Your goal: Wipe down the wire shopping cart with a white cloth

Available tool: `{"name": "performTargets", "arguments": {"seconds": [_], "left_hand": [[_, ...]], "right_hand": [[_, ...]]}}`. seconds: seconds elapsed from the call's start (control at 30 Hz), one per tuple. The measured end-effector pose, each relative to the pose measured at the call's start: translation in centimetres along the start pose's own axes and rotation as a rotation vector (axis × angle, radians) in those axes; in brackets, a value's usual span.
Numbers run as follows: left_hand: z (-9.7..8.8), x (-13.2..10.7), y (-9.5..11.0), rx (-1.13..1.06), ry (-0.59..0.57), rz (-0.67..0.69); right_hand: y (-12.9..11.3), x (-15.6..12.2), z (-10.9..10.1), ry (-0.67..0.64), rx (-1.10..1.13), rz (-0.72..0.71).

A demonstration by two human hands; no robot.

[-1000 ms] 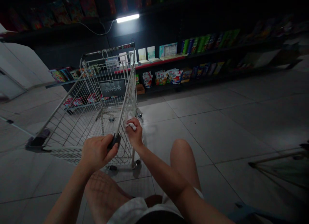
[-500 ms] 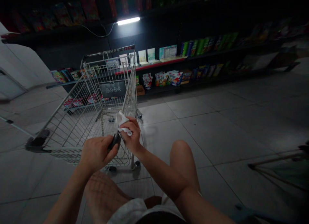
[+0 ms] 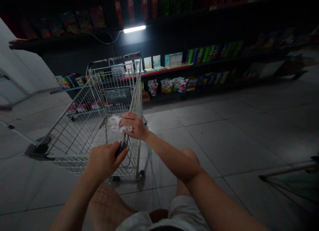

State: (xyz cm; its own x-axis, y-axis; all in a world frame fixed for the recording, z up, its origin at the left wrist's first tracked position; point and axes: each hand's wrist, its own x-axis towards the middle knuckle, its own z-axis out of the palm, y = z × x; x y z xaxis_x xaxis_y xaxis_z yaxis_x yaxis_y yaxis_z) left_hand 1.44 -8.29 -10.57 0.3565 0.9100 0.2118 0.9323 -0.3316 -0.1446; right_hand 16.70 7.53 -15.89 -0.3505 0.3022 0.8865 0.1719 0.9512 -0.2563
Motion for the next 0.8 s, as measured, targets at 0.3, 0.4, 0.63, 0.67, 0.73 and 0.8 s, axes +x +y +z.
{"name": "performTargets", "arguments": {"seconds": [0.3, 0.4, 0.63, 0.67, 0.73, 0.8], "left_hand": [[0.9, 0.0, 0.3, 0.063, 0.091, -0.005], [1.2, -0.3, 0.1, 0.071, 0.139, 0.018], [2.0, -0.9, -0.3, 0.107, 0.391, 0.16], [2.0, -0.9, -0.3, 0.107, 0.41, 0.175], [2.1, -0.9, -0.4, 0.098, 0.444, 0.2], [2.2, -0.9, -0.6, 0.087, 0.465, 0.22]], "right_hand": [[7.1, 4.5, -1.7, -0.03, -0.181, 0.254], [2.2, 2.3, -1.5, -0.112, -0.062, 0.056], [4.5, 4.0, -2.7, -0.226, -0.061, 0.073], [6.2, 4.9, -2.9, -0.212, -0.114, 0.147], [8.9, 6.3, -3.1, -0.196, -0.196, 0.252], [10.3, 6.9, -2.9, -0.182, -0.23, 0.288]]}}
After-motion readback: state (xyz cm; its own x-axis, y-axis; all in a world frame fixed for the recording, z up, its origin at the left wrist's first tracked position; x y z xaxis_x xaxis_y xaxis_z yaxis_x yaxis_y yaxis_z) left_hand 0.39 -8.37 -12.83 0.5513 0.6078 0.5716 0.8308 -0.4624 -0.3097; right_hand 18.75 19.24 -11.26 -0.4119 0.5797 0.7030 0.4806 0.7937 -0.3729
